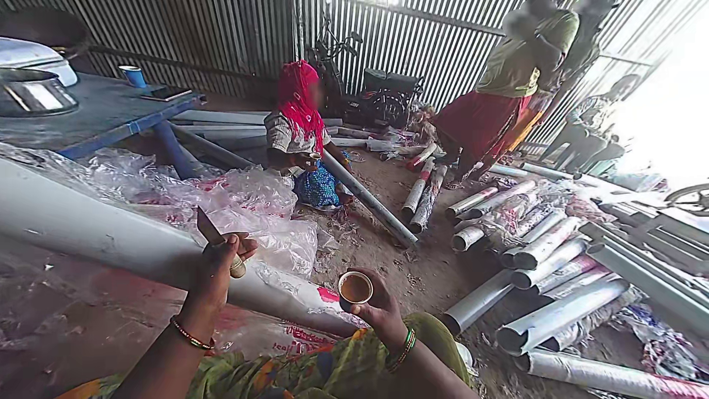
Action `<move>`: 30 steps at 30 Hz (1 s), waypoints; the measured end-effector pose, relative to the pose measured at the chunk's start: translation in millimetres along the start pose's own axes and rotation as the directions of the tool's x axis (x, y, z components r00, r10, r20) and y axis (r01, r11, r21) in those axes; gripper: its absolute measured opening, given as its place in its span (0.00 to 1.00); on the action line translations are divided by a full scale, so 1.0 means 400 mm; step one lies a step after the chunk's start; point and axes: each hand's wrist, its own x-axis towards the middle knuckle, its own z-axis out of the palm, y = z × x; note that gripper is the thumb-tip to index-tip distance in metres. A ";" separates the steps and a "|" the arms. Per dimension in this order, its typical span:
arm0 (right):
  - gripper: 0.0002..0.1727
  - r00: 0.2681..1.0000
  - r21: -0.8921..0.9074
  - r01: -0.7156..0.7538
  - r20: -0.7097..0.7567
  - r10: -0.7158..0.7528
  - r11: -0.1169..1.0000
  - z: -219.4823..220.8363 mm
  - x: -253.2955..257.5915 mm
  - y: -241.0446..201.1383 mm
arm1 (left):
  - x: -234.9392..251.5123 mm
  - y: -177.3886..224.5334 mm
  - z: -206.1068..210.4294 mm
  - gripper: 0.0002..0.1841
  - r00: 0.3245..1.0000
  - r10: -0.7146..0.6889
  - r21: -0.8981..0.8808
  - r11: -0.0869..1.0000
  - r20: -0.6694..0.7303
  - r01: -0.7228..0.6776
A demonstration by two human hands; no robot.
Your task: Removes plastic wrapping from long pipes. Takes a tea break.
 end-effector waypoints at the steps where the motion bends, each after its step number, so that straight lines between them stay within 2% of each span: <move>1: 0.44 1.000 0.008 0.000 -0.002 0.000 1.000 0.001 0.000 0.001 | 0.001 -0.001 -0.001 0.15 1.000 -0.001 0.001 1.000 0.002 0.001; 25: 0.48 1.000 -0.002 -0.020 0.007 0.020 1.000 0.002 0.000 0.004 | -0.003 0.006 0.002 0.16 1.000 0.006 0.020 1.000 0.006 -0.006; 30: 0.46 1.000 0.005 0.004 0.010 -0.004 1.000 0.002 0.000 0.003 | -0.003 0.006 0.004 0.15 1.000 0.007 0.024 1.000 -0.001 -0.007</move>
